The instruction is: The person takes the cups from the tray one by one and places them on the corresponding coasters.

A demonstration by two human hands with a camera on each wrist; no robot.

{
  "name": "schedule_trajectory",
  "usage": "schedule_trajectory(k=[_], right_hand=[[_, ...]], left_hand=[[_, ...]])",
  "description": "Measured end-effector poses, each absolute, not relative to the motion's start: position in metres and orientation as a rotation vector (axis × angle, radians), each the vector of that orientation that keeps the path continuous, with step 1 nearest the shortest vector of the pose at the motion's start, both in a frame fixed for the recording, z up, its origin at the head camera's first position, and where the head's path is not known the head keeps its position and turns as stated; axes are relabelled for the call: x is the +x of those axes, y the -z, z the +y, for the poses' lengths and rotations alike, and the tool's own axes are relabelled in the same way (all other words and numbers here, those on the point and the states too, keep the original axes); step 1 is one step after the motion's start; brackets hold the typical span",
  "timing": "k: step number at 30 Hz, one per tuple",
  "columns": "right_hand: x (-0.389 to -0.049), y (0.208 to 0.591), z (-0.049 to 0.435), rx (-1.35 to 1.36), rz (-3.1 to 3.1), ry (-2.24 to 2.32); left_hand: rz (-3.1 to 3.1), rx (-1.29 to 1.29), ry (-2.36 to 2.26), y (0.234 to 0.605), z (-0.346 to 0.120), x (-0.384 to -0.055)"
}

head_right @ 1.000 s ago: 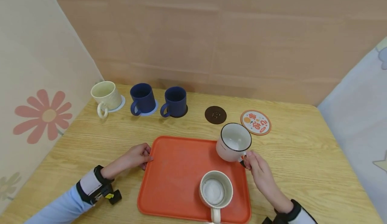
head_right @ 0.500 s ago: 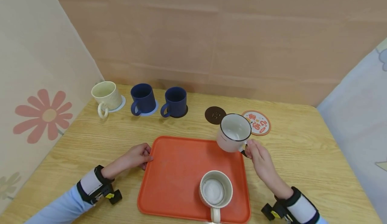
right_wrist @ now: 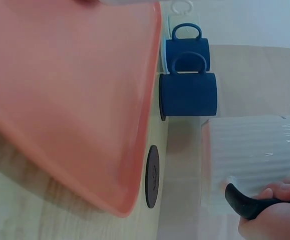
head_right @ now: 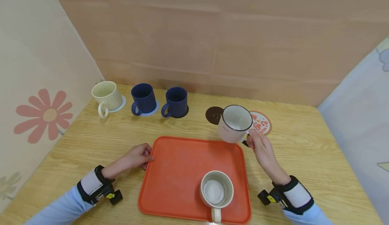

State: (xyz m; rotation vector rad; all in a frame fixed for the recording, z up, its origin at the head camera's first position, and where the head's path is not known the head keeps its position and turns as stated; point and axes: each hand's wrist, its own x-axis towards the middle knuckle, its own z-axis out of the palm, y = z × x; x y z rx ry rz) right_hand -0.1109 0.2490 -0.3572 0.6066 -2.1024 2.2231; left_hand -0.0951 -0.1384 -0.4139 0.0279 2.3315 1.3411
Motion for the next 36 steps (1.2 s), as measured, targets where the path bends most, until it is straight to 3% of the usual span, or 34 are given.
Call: schedule_trajectory(k=[36], right_hand=[[-0.170,0.364,0.236,0.483,-1.944,-2.396]], left_hand=[[2.325,0.039,-1.361,0.412,-0.138,-0.093]])
